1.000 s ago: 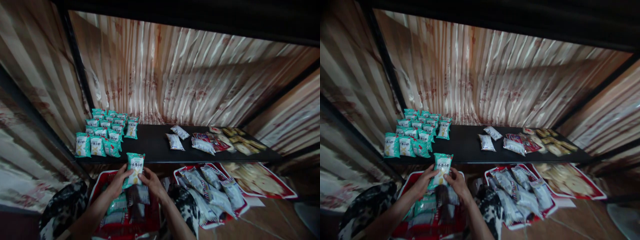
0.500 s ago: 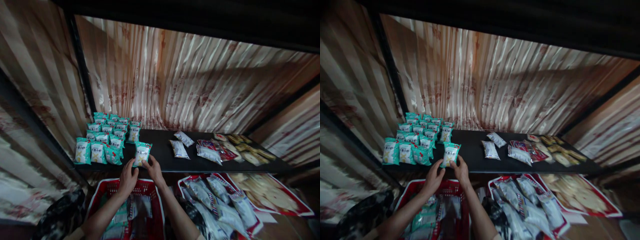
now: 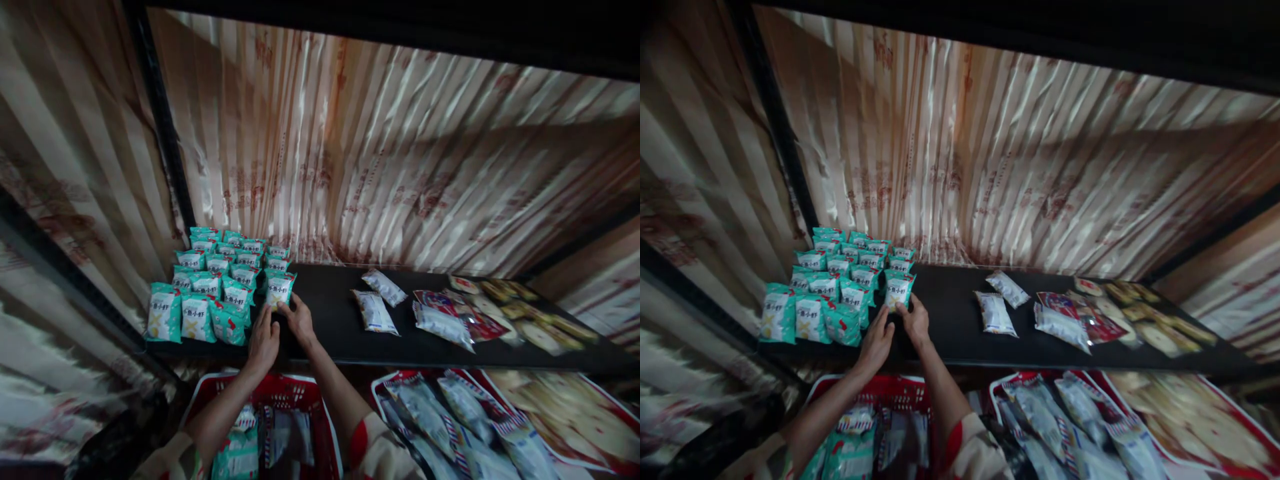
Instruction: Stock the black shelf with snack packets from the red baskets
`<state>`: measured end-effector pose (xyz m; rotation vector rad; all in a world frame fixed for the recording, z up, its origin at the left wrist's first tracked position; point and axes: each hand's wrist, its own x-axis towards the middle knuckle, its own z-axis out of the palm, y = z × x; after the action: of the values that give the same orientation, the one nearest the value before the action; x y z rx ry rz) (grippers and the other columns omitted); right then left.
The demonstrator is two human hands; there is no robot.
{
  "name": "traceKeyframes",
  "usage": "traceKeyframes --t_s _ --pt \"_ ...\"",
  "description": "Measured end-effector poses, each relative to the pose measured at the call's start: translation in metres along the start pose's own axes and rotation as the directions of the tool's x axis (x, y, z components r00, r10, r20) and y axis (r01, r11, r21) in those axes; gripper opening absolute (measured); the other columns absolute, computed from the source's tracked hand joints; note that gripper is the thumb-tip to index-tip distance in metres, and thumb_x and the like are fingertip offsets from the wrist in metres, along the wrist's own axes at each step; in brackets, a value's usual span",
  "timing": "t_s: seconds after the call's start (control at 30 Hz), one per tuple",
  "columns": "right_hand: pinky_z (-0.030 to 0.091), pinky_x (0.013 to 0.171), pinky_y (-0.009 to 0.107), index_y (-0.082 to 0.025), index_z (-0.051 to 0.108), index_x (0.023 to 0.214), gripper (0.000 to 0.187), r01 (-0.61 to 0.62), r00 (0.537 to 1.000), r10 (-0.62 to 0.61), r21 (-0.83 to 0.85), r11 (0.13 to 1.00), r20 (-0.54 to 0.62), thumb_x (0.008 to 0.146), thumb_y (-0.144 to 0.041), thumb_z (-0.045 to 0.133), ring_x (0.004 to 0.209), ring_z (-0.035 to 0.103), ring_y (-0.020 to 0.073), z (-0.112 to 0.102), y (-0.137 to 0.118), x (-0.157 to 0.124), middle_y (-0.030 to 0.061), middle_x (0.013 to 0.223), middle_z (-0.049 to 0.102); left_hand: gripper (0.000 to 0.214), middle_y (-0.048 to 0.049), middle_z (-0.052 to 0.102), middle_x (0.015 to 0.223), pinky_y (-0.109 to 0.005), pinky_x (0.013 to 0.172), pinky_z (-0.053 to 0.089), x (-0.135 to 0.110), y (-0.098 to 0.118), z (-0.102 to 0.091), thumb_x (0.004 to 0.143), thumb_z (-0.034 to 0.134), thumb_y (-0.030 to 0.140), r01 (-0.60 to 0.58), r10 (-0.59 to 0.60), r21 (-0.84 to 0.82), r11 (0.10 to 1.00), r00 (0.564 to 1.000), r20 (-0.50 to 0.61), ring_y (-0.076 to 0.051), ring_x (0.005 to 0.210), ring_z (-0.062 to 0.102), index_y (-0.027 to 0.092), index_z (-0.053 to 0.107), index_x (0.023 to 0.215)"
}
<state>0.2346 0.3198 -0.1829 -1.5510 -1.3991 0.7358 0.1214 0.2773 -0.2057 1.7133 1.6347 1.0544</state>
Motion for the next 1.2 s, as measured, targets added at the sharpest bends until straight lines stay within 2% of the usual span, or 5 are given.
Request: traceKeyframes --t_s 0.23,0.47,0.63,0.83,1.2 --pt "0.047 0.088 0.034 -0.021 0.058 0.115 0.042 0.001 0.999 0.001 -0.049 0.999 0.052 0.076 -0.038 0.059 0.098 0.063 0.0221 0.011 0.002 0.017 0.0053 0.107 0.068 0.048 -0.0147 0.039 0.142 -0.037 0.111 0.029 0.013 -0.004 0.001 0.085 0.036 0.022 -0.009 0.01 0.033 0.999 0.999 -0.046 -0.021 0.133 0.034 0.008 0.044 0.13" --pt "0.048 0.085 0.034 -0.022 0.044 0.131 0.061 -0.067 0.998 0.067 -0.047 0.997 -0.003 0.074 -0.039 0.062 0.096 0.063 0.0222 0.013 -0.002 0.016 0.0059 0.105 0.067 0.046 -0.0138 0.039 0.143 -0.038 0.111 0.028 0.016 -0.005 -0.001 0.086 0.036 0.023 -0.016 0.018 0.047 0.999 0.999 -0.042 -0.021 0.133 0.035 0.01 0.045 0.129" --pt "0.048 0.085 0.033 -0.021 0.047 0.129 0.06 -0.069 0.998 0.069 -0.047 0.997 0.002 0.074 -0.039 0.061 0.095 0.063 0.0215 0.012 -0.004 0.02 0.0057 0.103 0.067 0.047 -0.0134 0.038 0.144 -0.037 0.111 0.029 0.019 -0.002 -0.002 0.085 0.037 0.023 0.009 -0.008 0.052 0.999 1.0 -0.014 -0.021 0.133 0.034 0.011 0.044 0.13" --pt "0.047 0.086 0.036 -0.022 0.052 0.125 0.057 -0.005 1.0 0.003 -0.074 0.997 -0.031 0.072 -0.04 0.061 0.095 0.061 0.0221 0.016 0.0 0.024 0.0056 0.103 0.065 0.047 -0.0123 0.034 0.146 -0.04 0.111 0.029 0.018 0.0 -0.003 0.087 0.035 0.022 -0.025 0.027 0.053 0.998 0.999 -0.043 -0.022 0.134 0.032 0.013 0.042 0.132" --pt "0.046 0.09 0.039 -0.012 0.049 0.128 0.064 0.085 0.99 -0.094 -0.094 0.992 -0.104 0.074 -0.046 0.059 0.105 0.056 0.0263 0.021 0.009 0.013 0.0159 0.116 0.058 0.048 -0.0138 0.03 0.148 -0.038 0.112 0.027 0.014 0.006 -0.003 0.086 0.035 0.021 -0.027 0.029 0.071 0.997 0.999 -0.026 -0.023 0.135 0.029 0.01 0.042 0.132"
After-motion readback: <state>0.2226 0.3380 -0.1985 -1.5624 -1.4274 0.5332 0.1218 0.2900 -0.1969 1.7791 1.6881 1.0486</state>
